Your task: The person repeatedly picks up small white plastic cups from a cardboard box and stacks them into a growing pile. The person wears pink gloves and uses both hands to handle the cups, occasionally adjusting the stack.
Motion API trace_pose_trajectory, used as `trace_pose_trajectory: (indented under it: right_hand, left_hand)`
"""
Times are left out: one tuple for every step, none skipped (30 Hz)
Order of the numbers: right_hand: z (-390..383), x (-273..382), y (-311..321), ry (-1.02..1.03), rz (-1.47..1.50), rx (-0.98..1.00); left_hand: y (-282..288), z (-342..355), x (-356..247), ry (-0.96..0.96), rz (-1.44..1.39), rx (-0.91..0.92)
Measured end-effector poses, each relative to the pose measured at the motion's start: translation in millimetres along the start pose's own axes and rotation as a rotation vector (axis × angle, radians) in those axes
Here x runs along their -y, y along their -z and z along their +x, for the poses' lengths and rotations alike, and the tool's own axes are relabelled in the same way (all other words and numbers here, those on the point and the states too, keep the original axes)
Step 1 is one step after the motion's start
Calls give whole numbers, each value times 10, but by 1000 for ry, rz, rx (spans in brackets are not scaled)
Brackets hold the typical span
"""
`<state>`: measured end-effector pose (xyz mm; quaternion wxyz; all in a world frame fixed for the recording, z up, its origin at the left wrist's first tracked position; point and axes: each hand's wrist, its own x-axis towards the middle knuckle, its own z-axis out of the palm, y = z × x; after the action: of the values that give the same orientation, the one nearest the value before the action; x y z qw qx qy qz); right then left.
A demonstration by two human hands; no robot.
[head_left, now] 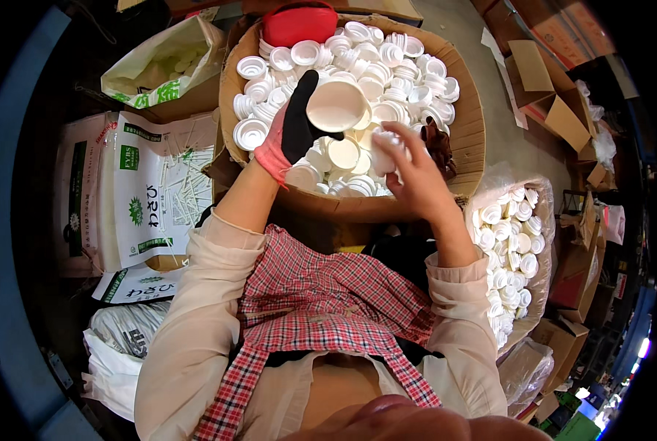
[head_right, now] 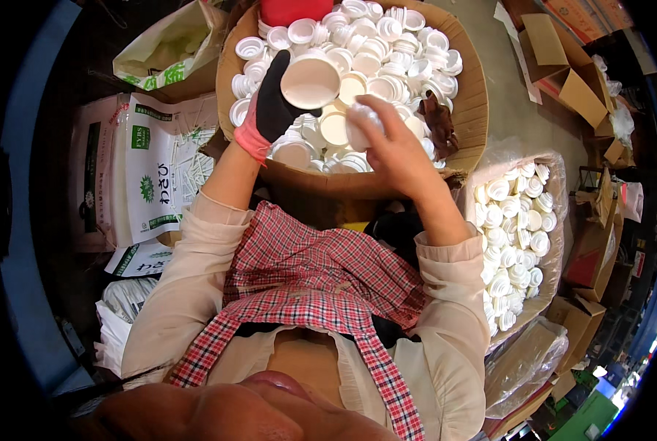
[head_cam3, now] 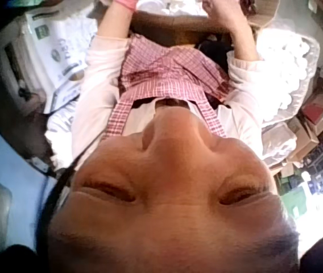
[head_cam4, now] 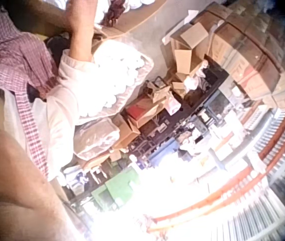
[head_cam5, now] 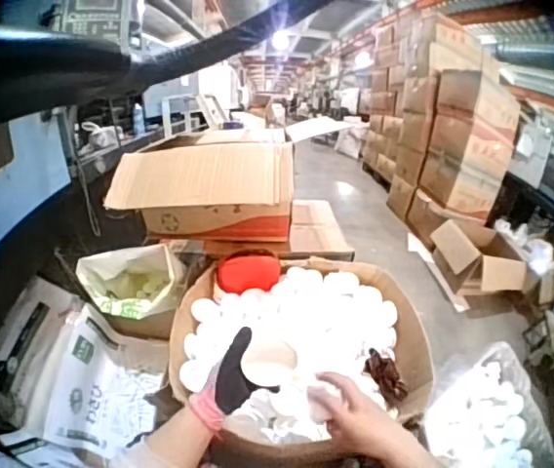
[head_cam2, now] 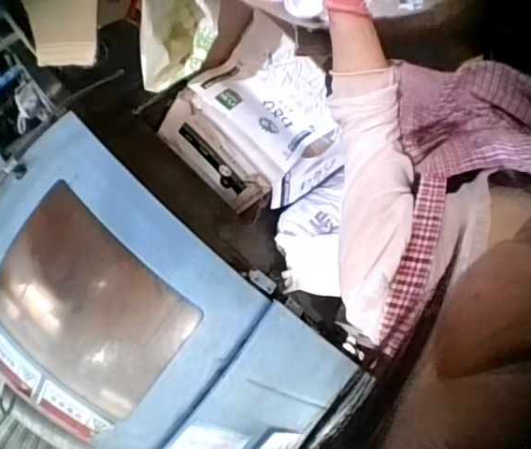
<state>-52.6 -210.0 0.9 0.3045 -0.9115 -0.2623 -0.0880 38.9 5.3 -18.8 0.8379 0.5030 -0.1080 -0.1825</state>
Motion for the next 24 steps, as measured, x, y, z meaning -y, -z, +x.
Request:
trace_pose_trajectory:
  right_hand:
    - [6,-10,-73,79,-115,42]
    - [36,-8,-127,153,-175,14]
    - [39,-36,-166,155,-180,34]
    - [33,-68,-202,156,-184,54]
    - [32,-89,-212,162,-191,74]
    - [13,-84,-195,67,-96,118]
    - [10,-69,-161,48,-18,117]
    - [48,-34,-111,40,64,120]
    - [66,-8,-65,27,141,124]
    - [79,-7,-63,41,183,119]
    - [75,-2,-73,45,201,113]
    - [75,5,-87,50,219,108]
    - [79,15,-93,54,237,102]
    - [91,35,-90,61,252,79]
    - [110,61,-77,67,267,57]
    - [124,76,-73,74,282,35]
    - [115,64,-53,-12,503,-13]
    - [101,29,-19,-99,722,-61]
    - [91,-19,17,-188,941,-111]
    - [76,-109,52,-230,1005,-150]
    - [67,-165,57,-246,1043,-212]
    - [54,-196,46,-278,1141,-244]
    - [51,-200,12,-313,1249,-278]
    - [59,-213,5,-362,1291,-270]
  left_hand:
    - [44,-4,15,18,121,-7]
    - [76,-1,38,37,239,-7]
    - [109,10,59,55,357,-6]
    - [131,35,85,131,331,20]
    - [129,67,72,202,304,44]
    - [126,113,47,275,158,119]
    - [100,131,40,232,52,164]
    - [87,144,116,47,131,178]
    - [47,151,180,-75,176,211]
    - [5,159,243,-199,217,238]
    - [-43,142,272,-257,229,284]
    - [-70,141,312,-234,176,286]
    - [-94,141,349,-212,124,286]
    - [-97,133,371,-247,149,271]
    - [-89,132,384,-282,174,256]
    - [-61,158,376,-40,-283,285]
    - [-10,200,341,-14,-426,323]
    - [48,204,313,45,-578,317]
    - [110,208,280,104,-728,309]
    - [132,214,235,111,-740,304]
    - [155,213,166,190,-933,396]
    - [172,208,142,164,-913,450]
    - [163,166,93,142,-888,496]
    - [125,110,68,90,-714,432]
